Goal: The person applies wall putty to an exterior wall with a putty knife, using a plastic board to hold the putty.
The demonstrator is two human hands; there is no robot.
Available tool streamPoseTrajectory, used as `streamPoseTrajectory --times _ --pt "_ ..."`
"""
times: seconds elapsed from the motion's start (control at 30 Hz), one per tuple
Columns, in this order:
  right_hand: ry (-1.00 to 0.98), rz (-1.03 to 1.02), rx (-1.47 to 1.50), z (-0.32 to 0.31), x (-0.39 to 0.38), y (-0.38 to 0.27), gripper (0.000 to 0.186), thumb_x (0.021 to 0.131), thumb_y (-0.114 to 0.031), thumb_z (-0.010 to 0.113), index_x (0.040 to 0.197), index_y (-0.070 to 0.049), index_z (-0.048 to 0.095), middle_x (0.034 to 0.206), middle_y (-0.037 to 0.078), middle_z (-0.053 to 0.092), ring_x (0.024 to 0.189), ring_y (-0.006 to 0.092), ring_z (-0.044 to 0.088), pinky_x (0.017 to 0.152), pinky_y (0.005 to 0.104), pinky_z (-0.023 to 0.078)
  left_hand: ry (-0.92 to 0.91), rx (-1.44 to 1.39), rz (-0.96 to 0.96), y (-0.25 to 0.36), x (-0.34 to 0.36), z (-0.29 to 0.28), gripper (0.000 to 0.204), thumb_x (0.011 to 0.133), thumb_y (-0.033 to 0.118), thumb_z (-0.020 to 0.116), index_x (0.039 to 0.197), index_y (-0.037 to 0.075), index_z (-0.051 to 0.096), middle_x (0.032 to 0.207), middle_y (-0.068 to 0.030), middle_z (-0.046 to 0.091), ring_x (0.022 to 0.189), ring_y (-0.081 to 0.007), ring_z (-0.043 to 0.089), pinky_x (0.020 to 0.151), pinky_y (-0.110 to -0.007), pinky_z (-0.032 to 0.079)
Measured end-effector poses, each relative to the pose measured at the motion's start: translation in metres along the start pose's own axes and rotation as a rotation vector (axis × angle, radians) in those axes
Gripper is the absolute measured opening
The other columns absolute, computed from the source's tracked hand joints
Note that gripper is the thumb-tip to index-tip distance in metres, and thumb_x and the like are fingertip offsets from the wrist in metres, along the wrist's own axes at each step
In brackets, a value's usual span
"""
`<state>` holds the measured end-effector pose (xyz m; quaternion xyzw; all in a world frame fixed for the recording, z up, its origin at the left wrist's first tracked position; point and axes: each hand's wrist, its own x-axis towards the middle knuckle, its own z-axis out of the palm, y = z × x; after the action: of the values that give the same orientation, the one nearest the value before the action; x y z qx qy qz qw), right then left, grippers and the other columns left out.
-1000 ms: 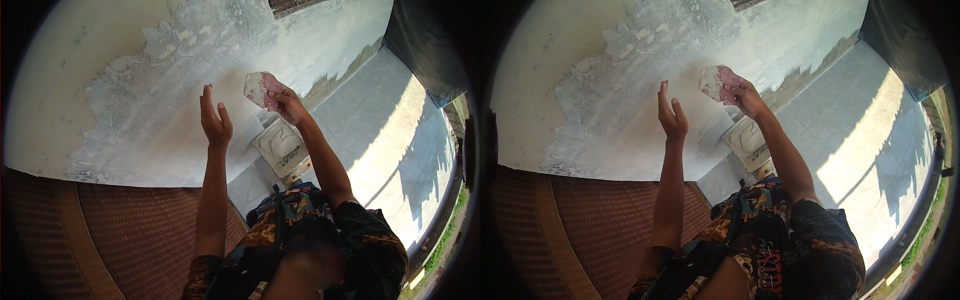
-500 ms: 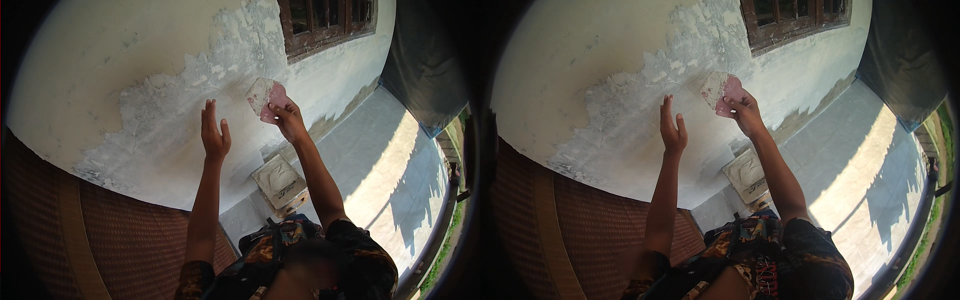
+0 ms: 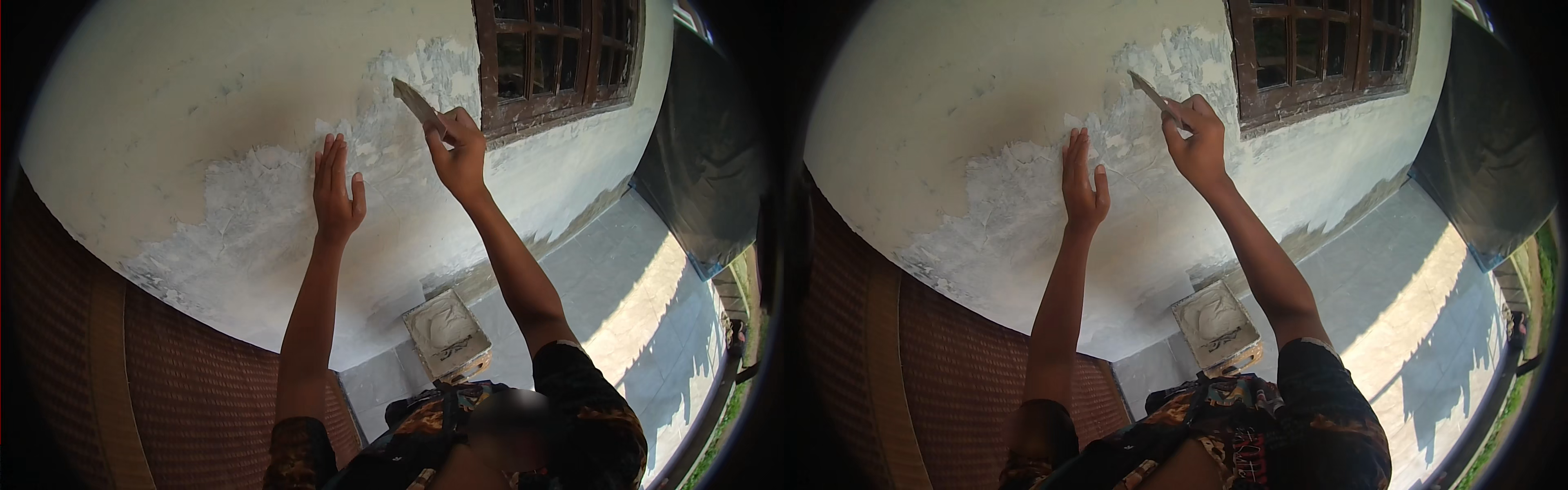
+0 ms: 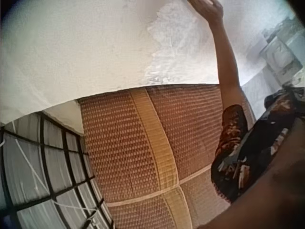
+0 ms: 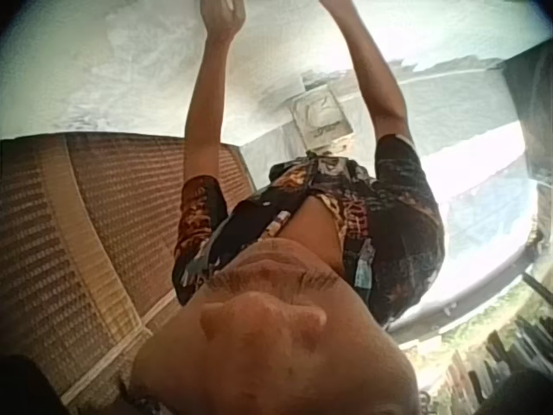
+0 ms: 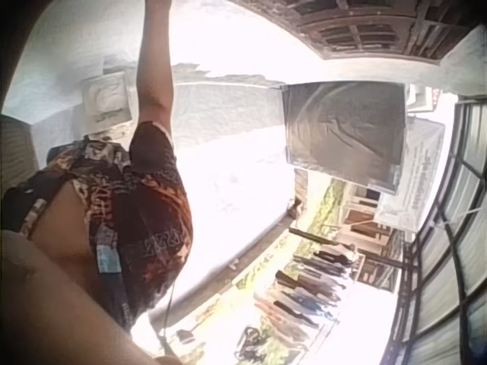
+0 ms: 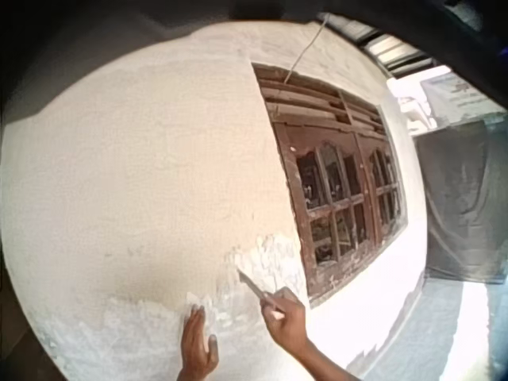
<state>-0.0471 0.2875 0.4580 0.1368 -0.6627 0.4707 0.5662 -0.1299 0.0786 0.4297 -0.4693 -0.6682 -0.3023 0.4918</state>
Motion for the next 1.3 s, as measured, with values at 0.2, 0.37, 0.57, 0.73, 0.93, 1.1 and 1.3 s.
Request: streamPoseTrajectory --times 0.2,0.37,0.57,0.73,0.93,1.1,1.3 --pt "0.010 -0.564 -0.498 0.020 0.040 0.019 0.052 0.065 0.001 0.076 0.116 -0.008 0.070 0.083 0.004 0.059 0.079 0.0232 0.056 0.063 0.0362 0.051 -0.023 0.043 0.090 -0.021 0.015 0.006 0.049 0.093 0.010 0.049 0.140 -0.004 0.043 0.147 -0.0216 0.046 0.142 -0.0386 0.037 0.115 -0.058 0.024" --pt "0.022 -0.692 -0.591 0.036 0.062 0.047 0.050 0.066 0.002 0.071 0.115 -0.008 0.070 0.080 0.003 0.059 0.076 0.0221 0.057 0.059 0.0341 0.051 -0.061 0.122 0.145 -0.042 0.011 0.011 0.048 0.091 0.012 0.051 0.137 -0.004 0.047 0.148 -0.0197 0.046 0.142 -0.0357 0.038 0.117 -0.054 0.024" --pt "-0.036 -0.661 -0.598 0.037 0.026 0.083 0.051 0.067 0.003 0.068 0.117 -0.008 0.069 0.074 0.003 0.055 0.074 0.0220 0.058 0.059 0.0346 0.051 -0.093 0.219 0.222 -0.059 0.005 0.018 0.046 0.091 0.017 0.052 0.131 -0.004 0.054 0.147 -0.0179 0.049 0.143 -0.0307 0.040 0.118 -0.047 0.023" --pt "-0.059 -0.565 -0.418 0.026 0.008 0.064 0.061 0.063 0.008 0.069 0.122 -0.006 0.068 0.068 0.005 0.046 0.064 0.0235 0.047 0.056 0.0331 0.043 -0.102 0.252 0.252 -0.060 0.000 0.015 0.048 0.090 0.014 0.051 0.135 -0.004 0.050 0.145 -0.0199 0.050 0.140 -0.0342 0.043 0.118 -0.047 0.025" --pt "0.057 -0.626 -0.581 0.037 0.054 0.065 0.058 0.066 0.007 0.071 0.122 -0.007 0.067 0.072 0.005 0.049 0.067 0.0235 0.050 0.057 0.0356 0.045 -0.091 0.235 0.249 -0.060 0.001 0.018 0.047 0.093 0.021 0.048 0.132 -0.003 0.055 0.145 -0.0165 0.052 0.142 -0.0281 0.041 0.120 -0.042 0.021" --pt "-0.065 -0.460 -0.588 0.036 -0.018 0.086 0.057 0.066 0.005 0.072 0.121 -0.009 0.068 0.072 0.004 0.052 0.071 0.0237 0.057 0.058 0.0356 0.050 -0.127 0.107 0.225 -0.062 0.002 0.008 0.046 0.091 0.017 0.050 0.132 -0.004 0.055 0.145 -0.0171 0.052 0.141 -0.0300 0.042 0.119 -0.044 0.023" --pt "0.118 -0.474 -0.471 0.043 0.033 0.043 0.059 0.066 0.004 0.071 0.123 -0.011 0.067 0.074 0.006 0.054 0.070 0.0251 0.055 0.059 0.0370 0.049 -0.142 0.100 0.256 -0.066 0.008 -0.001 0.046 0.092 0.019 0.051 0.132 -0.004 0.054 0.145 -0.0176 0.051 0.141 -0.0303 0.042 0.118 -0.045 0.025"
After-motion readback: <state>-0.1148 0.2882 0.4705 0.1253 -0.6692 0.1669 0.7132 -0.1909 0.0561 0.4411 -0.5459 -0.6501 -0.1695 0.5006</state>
